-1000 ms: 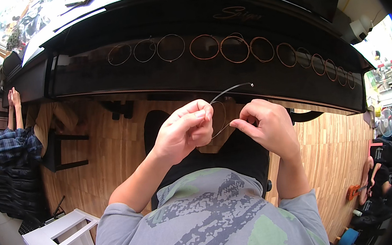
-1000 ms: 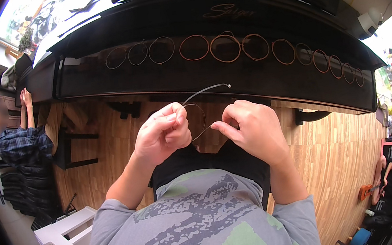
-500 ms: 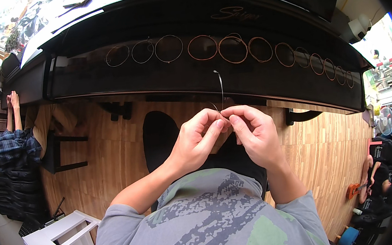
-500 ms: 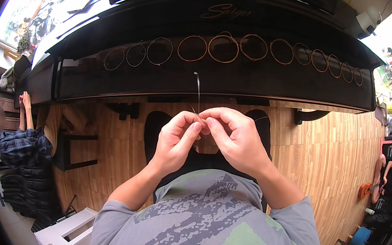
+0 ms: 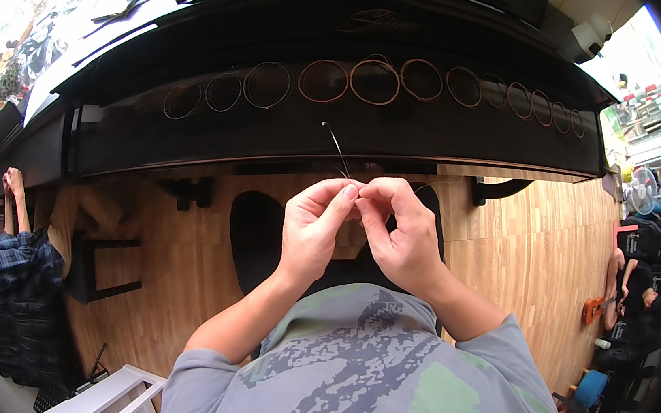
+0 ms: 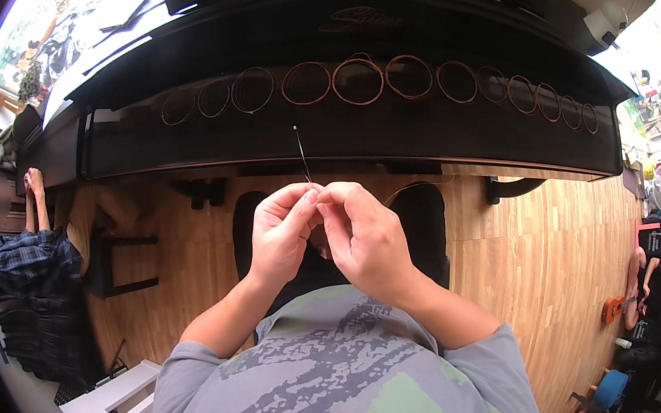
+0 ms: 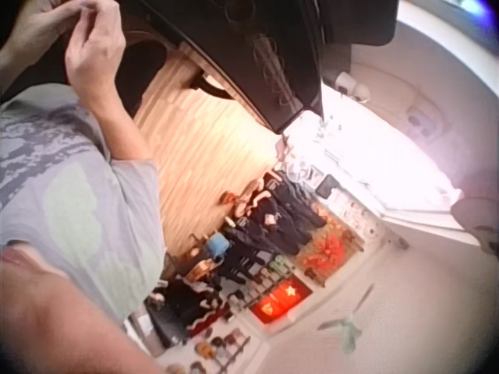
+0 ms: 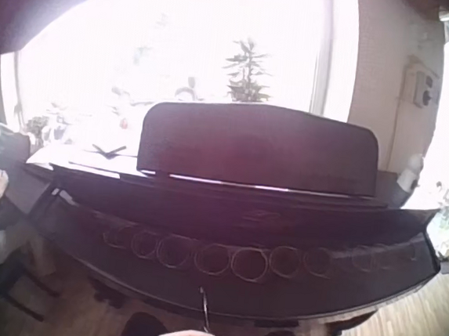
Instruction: The person bends and twists thin metal wire by hand into circular loops. They repeatedly form loops, adjust their shape, and place the finished pieces on the surface of a black piano. The task involves continuous hand manipulation of the wire without using tools.
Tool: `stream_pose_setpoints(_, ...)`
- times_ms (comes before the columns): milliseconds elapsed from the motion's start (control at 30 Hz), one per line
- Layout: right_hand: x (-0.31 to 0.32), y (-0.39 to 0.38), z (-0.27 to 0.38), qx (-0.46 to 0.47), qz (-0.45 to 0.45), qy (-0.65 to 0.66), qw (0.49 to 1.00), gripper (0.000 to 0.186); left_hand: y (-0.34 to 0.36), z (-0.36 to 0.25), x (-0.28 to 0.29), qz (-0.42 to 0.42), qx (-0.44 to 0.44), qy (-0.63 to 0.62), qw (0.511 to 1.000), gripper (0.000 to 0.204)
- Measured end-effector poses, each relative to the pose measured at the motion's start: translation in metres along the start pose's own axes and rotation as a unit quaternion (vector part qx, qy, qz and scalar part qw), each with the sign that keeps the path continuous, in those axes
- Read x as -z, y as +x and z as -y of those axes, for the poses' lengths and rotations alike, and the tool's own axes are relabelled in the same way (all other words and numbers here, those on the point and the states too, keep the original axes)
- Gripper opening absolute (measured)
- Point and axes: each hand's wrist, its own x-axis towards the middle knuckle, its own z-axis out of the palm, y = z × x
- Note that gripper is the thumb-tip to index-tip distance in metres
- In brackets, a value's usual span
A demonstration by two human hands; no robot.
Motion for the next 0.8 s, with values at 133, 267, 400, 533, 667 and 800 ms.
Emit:
stream_pose_setpoints(133,-0.001,-0.009,-0.016,0.03,-0.013,-0.048,0.998,0.015,0.001,0.008,0.002,0.0,0.085,-0.076,0.994,0.023)
stream_pose_setpoints(267,0.0,-0.015,-0.031,0.152,-0.007,-0.169,0.974,0.02,0.002,0.013,0.001,-0.004,0.145,-0.104,0.984,0.022)
stream_pose_setpoints(400,0.007,-0.015,-0.028,0.182,0.021,-0.227,0.957,0.023,0.001,0.014,-0.003,-0.028,0.163,-0.136,0.977,0.021)
stream_pose_setpoints(533,0.004,-0.016,-0.048,0.194,-0.049,-0.175,0.964,0.025,0.005,0.016,0.0,-0.048,0.103,-0.176,0.978,0.017)
stream_pose_setpoints(667,0.027,-0.016,-0.084,0.156,-0.068,-0.249,0.953,0.021,0.012,0.022,0.006,-0.029,0.068,-0.211,0.975,0.014)
stream_pose_setpoints(800,0.053,-0.018,-0.129,0.119,-0.064,-0.3,0.944,0.02,0.015,0.025,0.0,-0.032,0.058,-0.21,0.976,0.014)
